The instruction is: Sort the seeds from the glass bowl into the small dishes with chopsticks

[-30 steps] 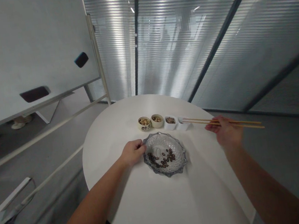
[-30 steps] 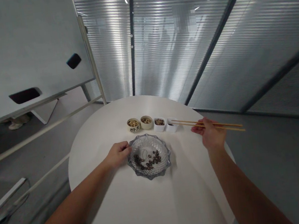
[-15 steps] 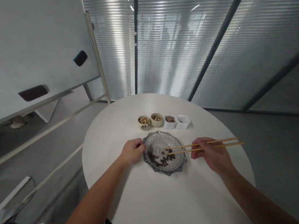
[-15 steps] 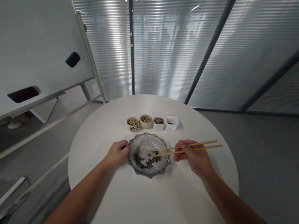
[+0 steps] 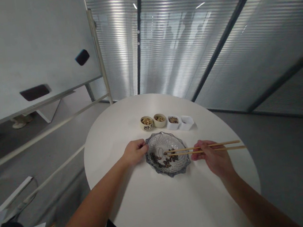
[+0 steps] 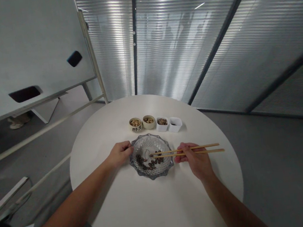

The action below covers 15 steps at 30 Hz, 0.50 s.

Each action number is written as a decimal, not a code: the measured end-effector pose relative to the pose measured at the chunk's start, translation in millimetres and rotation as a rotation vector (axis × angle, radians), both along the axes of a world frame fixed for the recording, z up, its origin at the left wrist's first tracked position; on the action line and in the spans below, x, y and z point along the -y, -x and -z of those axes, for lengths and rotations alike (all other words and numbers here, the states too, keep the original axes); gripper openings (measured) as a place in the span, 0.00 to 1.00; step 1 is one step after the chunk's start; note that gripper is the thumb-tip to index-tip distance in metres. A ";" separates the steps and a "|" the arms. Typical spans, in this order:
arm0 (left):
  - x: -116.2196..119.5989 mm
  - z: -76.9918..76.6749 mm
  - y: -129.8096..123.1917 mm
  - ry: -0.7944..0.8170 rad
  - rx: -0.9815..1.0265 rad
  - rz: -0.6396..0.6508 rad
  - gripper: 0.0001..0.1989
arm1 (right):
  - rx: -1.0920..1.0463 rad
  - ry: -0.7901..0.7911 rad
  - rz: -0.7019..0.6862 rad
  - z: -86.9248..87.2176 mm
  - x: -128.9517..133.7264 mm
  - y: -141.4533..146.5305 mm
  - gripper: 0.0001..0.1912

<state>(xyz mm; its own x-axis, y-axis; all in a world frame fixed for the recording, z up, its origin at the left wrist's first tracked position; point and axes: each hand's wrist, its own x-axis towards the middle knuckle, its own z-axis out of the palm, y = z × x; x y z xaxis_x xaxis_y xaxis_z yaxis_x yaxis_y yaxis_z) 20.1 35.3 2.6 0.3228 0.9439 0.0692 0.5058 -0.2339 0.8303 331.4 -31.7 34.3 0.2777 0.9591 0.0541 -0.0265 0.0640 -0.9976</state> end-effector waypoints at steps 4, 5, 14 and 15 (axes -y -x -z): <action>0.0 0.3 0.5 -0.001 0.013 0.002 0.14 | 0.001 -0.010 0.019 0.9 0.3 3.3 0.23; 0.1 0.3 0.6 -0.002 0.017 0.000 0.13 | 0.006 -0.014 0.022 1.1 0.6 4.1 0.23; 0.0 0.1 0.7 -0.011 0.011 0.004 0.14 | -0.099 -0.081 0.071 -2.8 -0.5 -0.5 0.20; -0.5 0.5 0.9 -0.013 0.010 0.005 0.14 | -0.124 -0.108 0.083 -7.8 -2.5 -3.8 0.19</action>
<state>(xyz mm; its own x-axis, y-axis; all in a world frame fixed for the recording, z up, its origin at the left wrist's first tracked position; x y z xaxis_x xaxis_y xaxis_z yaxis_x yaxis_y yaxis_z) 19.2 35.8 2.1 0.3270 0.9413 0.0843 0.4966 -0.2470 0.8321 335.1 -29.2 42.1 0.3668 0.9231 0.1160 -0.1390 0.1777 -0.9742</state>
